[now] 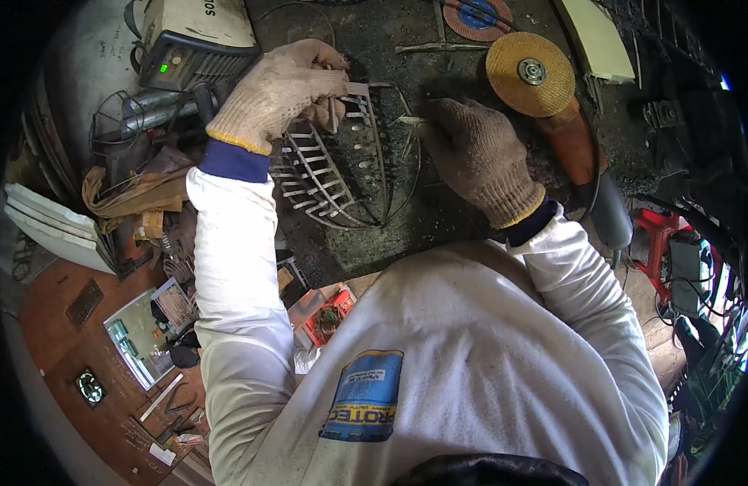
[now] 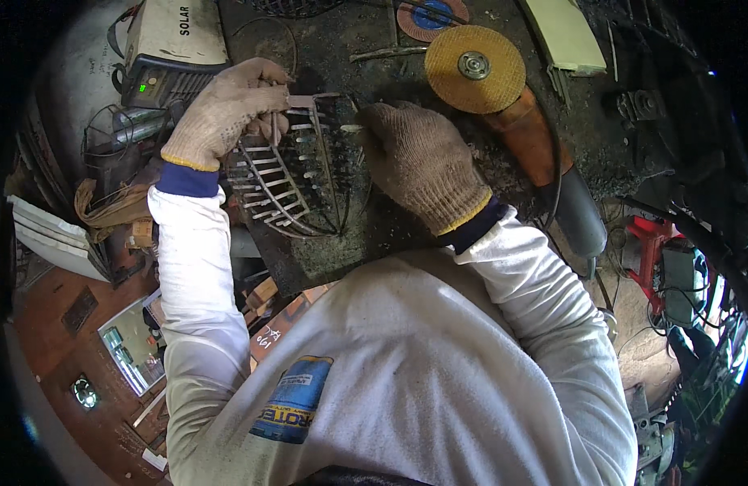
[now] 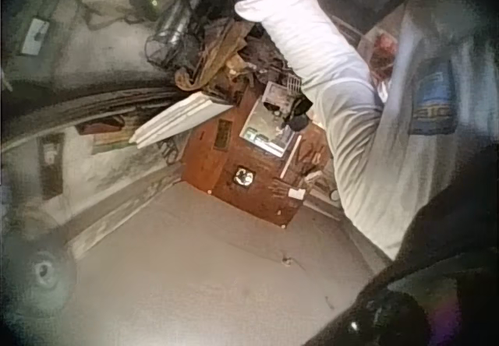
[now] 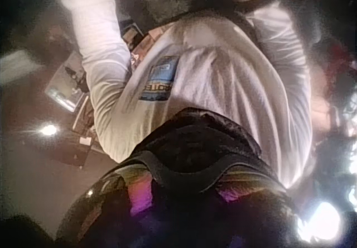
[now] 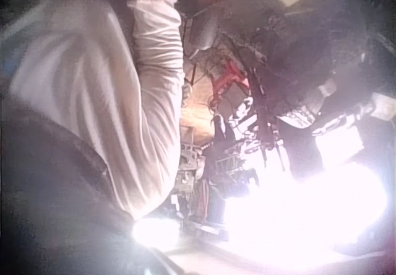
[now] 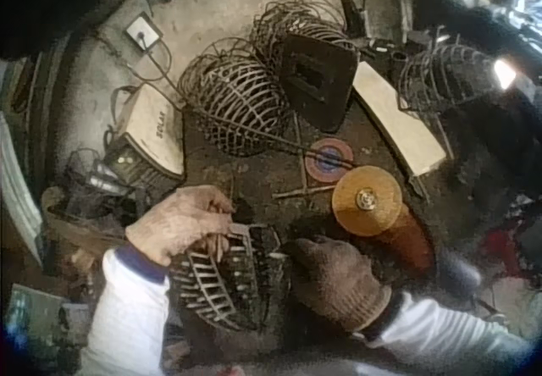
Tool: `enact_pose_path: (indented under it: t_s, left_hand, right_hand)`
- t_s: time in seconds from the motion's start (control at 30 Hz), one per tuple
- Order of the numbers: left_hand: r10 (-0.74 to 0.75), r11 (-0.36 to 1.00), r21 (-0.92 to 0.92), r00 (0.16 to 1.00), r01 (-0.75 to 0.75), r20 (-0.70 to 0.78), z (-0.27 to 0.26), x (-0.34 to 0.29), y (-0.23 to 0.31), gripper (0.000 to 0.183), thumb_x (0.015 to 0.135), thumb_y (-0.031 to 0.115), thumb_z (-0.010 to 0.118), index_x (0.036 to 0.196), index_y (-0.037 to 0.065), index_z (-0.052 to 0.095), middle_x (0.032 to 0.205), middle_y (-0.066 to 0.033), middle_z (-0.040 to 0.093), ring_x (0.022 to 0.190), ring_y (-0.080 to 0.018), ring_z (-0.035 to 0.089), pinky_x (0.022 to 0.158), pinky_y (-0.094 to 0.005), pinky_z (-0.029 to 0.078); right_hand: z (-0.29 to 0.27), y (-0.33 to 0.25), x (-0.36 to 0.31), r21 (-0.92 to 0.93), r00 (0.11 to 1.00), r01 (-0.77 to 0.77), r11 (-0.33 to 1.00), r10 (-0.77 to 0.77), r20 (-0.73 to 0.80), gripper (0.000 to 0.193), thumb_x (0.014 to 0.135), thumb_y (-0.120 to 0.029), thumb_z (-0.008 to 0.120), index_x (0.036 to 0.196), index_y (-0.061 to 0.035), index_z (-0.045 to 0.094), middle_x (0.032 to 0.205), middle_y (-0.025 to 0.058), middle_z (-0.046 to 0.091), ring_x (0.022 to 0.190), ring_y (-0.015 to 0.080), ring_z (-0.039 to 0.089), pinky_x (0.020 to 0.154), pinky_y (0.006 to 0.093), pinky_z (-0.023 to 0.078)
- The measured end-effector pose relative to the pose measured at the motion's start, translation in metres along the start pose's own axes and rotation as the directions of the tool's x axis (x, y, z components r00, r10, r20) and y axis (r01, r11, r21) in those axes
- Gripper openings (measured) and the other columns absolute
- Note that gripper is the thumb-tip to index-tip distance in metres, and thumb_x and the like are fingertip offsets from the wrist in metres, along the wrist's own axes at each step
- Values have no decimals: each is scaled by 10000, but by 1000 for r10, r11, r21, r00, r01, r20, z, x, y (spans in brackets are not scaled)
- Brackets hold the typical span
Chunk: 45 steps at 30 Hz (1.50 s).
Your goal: The person is assembling a curved metal structure on a workbench, attaching metal strips and small components to a circular wire frame using a piece of metal as a spacer and securing them by hand.
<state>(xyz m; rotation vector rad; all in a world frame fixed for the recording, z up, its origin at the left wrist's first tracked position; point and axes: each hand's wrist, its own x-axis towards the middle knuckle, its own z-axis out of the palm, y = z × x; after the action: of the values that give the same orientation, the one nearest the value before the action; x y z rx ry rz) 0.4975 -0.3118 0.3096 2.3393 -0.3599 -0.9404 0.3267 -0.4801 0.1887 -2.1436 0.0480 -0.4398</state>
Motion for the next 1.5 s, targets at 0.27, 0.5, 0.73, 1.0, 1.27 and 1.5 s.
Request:
enact_pose_path:
  t_s: [0.27, 0.5, 0.73, 1.0, 1.27, 1.5]
  left_hand:
    - [7, 979, 206, 998, 5, -57, 9, 7, 0, 267, 926, 169, 685, 1100, -32, 664, 794, -100, 719, 668, -156, 716, 580, -286, 541]
    - [40, 967, 252, 997, -20, -73, 10, 7, -1, 263, 909, 173, 671, 1068, -37, 663, 740, -103, 705, 627, -164, 697, 549, -298, 513]
    - [48, 972, 233, 997, -32, -67, 9, 11, -10, 281, 903, 175, 683, 1083, -40, 668, 731, -101, 696, 622, -165, 691, 545, -297, 508]
    - [77, 951, 304, 994, -49, -81, 10, 14, -11, 305, 900, 195, 692, 1088, -45, 678, 729, -93, 684, 630, -161, 685, 556, -301, 503]
    - [112, 982, 156, 993, -105, -37, 3, 9, -19, 337, 944, 209, 704, 1161, -44, 658, 818, -102, 705, 698, -161, 699, 600, -284, 525]
    - [27, 997, -73, 993, -36, -116, -27, -13, -17, 387, 969, 194, 687, 1264, -47, 624, 883, -116, 713, 704, -146, 687, 587, -268, 509]
  right_hand:
    - [6, -2, 16, -69, 999, 51, 996, -50, 5, 196, 957, -225, 669, 1053, -65, 730, 896, 184, 708, 871, 394, 710, 785, 497, 586]
    - [24, -1, 37, -99, 996, 21, 995, -12, 88, 259, 1009, -285, 614, 1133, -95, 739, 1000, 194, 722, 982, 379, 718, 850, 489, 600]
    - [25, -9, 43, -155, 985, 36, 987, -9, 173, 267, 1001, -219, 606, 1230, -197, 740, 1055, 175, 727, 1015, 348, 728, 873, 482, 606]
    - [33, -5, 39, -364, 984, 116, 924, -56, 171, 277, 957, -195, 638, 1216, -201, 736, 1088, 127, 715, 976, 357, 745, 783, 468, 628]
    - [9, -10, 30, -345, 989, 1, 938, 51, 140, 231, 952, -201, 646, 1150, -114, 727, 1073, 156, 715, 959, 365, 745, 785, 476, 617]
    - [11, -1, 27, -239, 992, 13, 971, 17, 122, 247, 987, -220, 630, 1184, -105, 728, 1065, 182, 720, 974, 375, 736, 824, 487, 612]
